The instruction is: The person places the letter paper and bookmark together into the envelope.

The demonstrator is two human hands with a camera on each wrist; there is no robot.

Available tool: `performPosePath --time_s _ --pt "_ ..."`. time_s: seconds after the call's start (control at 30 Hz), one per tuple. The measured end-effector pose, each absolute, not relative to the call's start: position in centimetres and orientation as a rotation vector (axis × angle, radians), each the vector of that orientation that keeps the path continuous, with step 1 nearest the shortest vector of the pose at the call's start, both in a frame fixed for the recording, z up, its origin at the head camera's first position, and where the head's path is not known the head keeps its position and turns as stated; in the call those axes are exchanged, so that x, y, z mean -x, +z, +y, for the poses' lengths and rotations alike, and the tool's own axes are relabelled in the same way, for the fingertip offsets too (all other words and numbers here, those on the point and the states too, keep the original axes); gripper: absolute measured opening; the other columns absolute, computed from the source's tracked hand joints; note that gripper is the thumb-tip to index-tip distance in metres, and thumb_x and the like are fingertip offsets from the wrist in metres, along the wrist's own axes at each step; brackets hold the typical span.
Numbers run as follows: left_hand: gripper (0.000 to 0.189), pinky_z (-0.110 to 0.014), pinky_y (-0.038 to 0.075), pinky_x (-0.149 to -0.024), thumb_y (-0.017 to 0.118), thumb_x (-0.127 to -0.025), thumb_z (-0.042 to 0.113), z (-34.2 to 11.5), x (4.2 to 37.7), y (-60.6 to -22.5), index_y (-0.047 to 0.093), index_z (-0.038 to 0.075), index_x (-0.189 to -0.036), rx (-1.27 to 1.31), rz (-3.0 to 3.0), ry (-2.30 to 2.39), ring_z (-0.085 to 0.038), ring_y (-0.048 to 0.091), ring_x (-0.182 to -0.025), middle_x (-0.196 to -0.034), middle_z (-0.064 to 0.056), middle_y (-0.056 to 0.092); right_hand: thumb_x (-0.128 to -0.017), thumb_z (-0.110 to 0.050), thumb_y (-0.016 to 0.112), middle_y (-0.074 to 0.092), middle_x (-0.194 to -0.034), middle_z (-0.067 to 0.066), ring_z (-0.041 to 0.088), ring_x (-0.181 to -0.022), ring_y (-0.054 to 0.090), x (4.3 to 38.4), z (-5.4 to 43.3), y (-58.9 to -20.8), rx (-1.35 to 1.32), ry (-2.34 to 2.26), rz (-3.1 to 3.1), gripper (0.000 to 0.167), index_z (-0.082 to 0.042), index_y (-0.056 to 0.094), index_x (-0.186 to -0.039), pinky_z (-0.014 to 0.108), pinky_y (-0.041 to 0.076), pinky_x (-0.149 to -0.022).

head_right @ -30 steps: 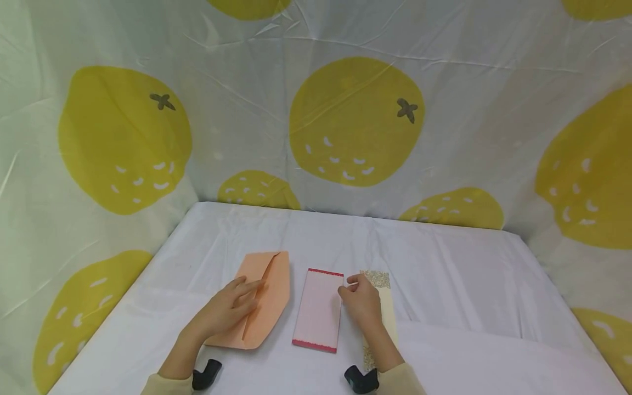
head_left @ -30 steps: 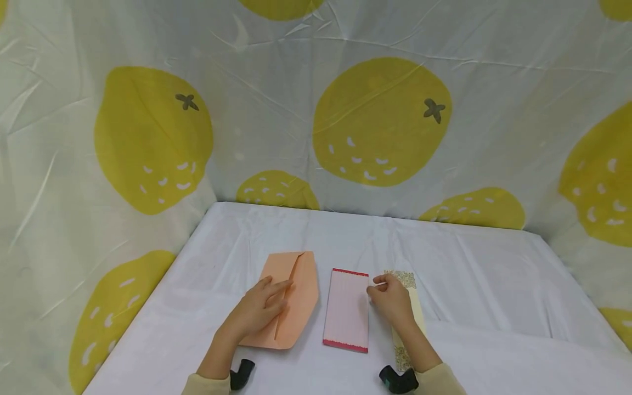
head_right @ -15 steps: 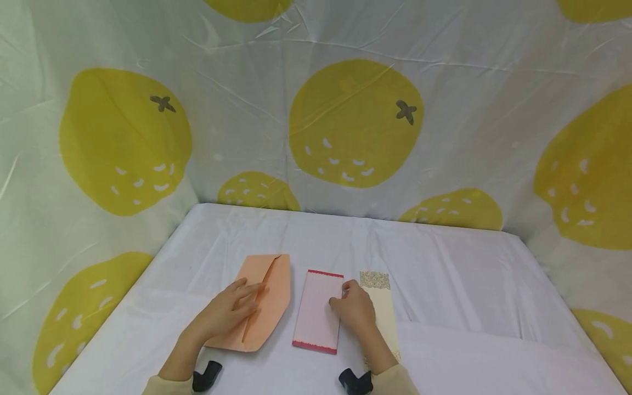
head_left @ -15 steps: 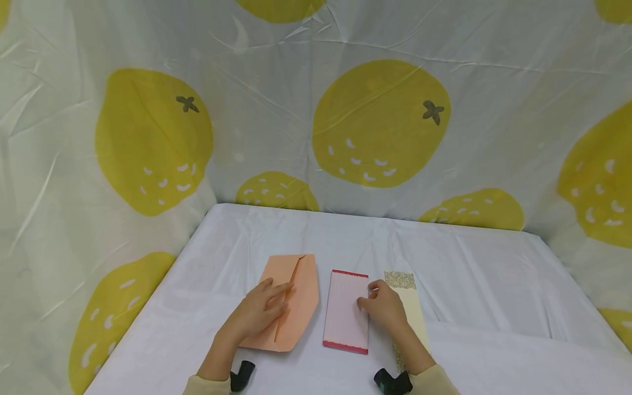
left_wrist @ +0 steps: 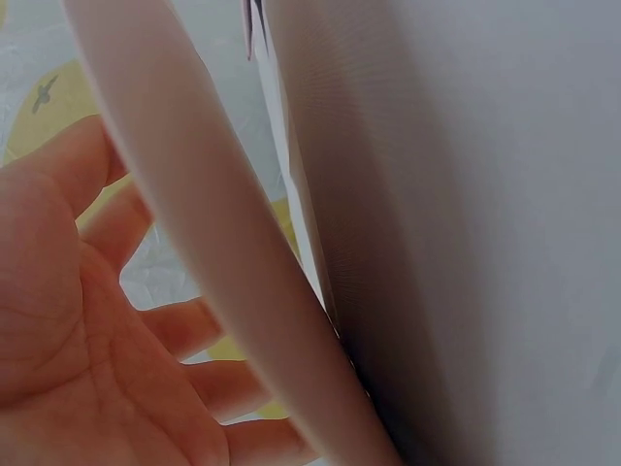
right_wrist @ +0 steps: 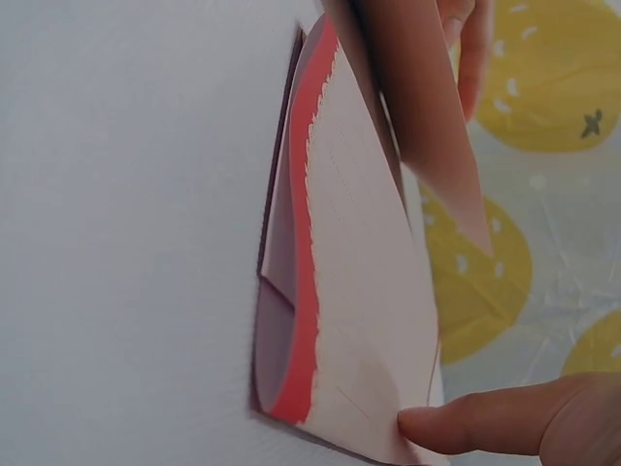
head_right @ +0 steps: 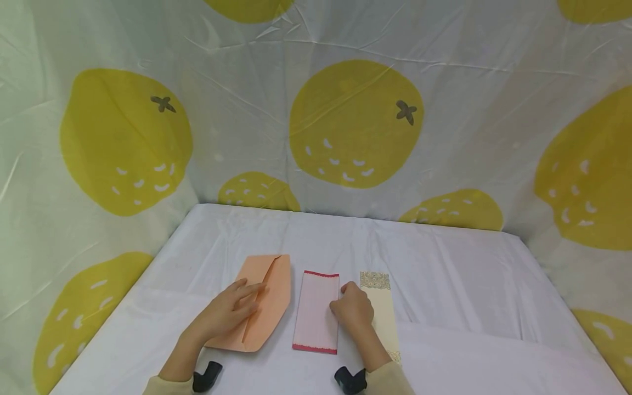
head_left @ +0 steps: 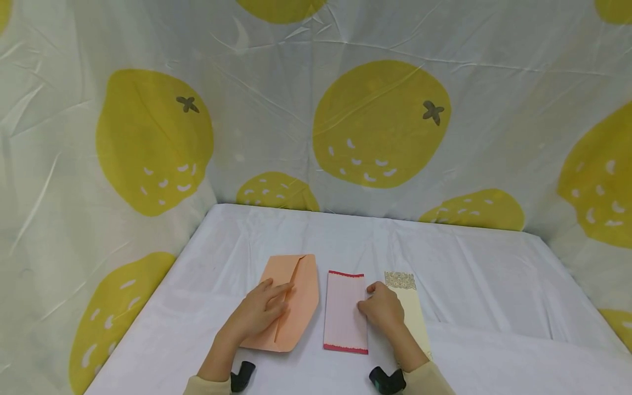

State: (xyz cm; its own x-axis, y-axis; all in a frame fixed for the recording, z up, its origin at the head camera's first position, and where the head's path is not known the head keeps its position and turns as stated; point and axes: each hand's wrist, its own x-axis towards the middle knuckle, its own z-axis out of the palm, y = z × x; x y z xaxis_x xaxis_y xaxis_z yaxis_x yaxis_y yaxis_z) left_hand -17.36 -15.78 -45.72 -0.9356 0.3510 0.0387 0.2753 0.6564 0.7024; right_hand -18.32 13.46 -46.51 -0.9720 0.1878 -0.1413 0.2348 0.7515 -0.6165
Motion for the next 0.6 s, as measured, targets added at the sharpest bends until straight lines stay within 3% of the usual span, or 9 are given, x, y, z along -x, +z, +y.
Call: performPosePath --time_s 0.37,0.6 --pt "0.043 -0.068 0.029 -0.102 0.065 -0.095 0.028 -15.8 17.3 -45.8 0.060 0.017 -0.136 -0.517 2.761 1.156 -0.045 0.030 -0.138 -0.146 -0.028 0.040 -0.078 -0.007 0.068 0.057 -0.070 0.004 0.019 -0.059 0.051 17.8 13.5 -47.2 -0.336 -1.283 2.873 0.024 -0.003 0.060 -0.100 0.031 0.041 -0.052" --pt "0.043 -0.068 0.028 -0.102 0.064 -0.095 0.030 -15.8 17.3 -45.8 0.060 0.019 -0.136 -0.496 2.757 1.164 -0.047 0.030 -0.138 -0.147 -0.030 0.036 -0.080 -0.003 0.064 0.057 -0.071 0.005 0.016 -0.059 0.052 17.7 13.7 -47.3 -0.320 -1.535 2.783 0.021 -0.003 0.061 -0.101 0.029 0.044 -0.053"
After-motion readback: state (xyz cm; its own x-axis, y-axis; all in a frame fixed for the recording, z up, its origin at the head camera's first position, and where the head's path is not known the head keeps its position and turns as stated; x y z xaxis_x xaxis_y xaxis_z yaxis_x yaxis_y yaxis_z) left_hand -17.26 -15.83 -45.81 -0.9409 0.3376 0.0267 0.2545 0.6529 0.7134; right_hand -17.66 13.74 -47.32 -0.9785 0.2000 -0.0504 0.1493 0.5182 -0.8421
